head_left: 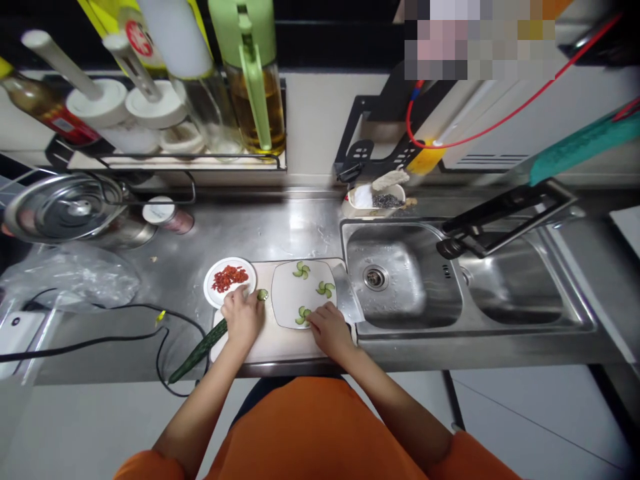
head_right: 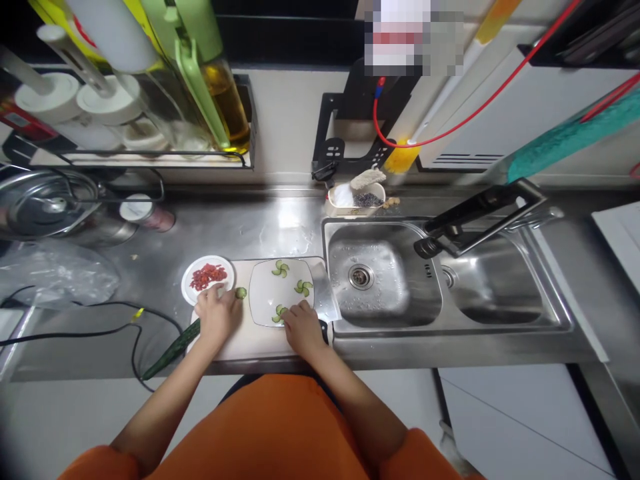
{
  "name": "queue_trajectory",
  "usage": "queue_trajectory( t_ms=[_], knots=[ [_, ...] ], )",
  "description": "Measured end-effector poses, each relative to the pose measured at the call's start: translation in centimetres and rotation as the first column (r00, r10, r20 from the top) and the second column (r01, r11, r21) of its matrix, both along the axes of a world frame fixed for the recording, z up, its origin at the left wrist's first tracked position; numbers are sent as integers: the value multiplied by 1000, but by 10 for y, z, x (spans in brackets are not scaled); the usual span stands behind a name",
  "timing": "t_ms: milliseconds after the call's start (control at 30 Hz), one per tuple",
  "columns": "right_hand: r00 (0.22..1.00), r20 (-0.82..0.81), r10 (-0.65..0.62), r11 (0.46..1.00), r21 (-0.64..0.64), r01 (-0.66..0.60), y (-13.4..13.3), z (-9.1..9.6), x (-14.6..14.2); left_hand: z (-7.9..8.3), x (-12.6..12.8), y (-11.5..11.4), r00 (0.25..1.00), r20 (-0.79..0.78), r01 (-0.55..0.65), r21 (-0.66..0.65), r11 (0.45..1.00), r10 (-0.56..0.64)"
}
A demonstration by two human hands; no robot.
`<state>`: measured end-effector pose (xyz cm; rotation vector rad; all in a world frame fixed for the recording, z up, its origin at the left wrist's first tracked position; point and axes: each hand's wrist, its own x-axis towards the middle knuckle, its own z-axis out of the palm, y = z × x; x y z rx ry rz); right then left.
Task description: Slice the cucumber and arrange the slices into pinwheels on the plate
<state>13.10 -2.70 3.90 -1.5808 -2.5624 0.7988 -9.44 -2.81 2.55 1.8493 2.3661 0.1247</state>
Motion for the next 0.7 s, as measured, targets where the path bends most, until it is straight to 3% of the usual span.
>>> queue_trajectory(
  t_ms=[233,700],
  knots=[
    [998,-13,54,998,-35,-54,-9,-2,-8,-3,8,7,999,-36,33,-55,998,-35],
    [998,-35,44,999,-17,-44,-10,-1,-8,-4,4,15,995,97,10,-88,996,-1]
  ],
)
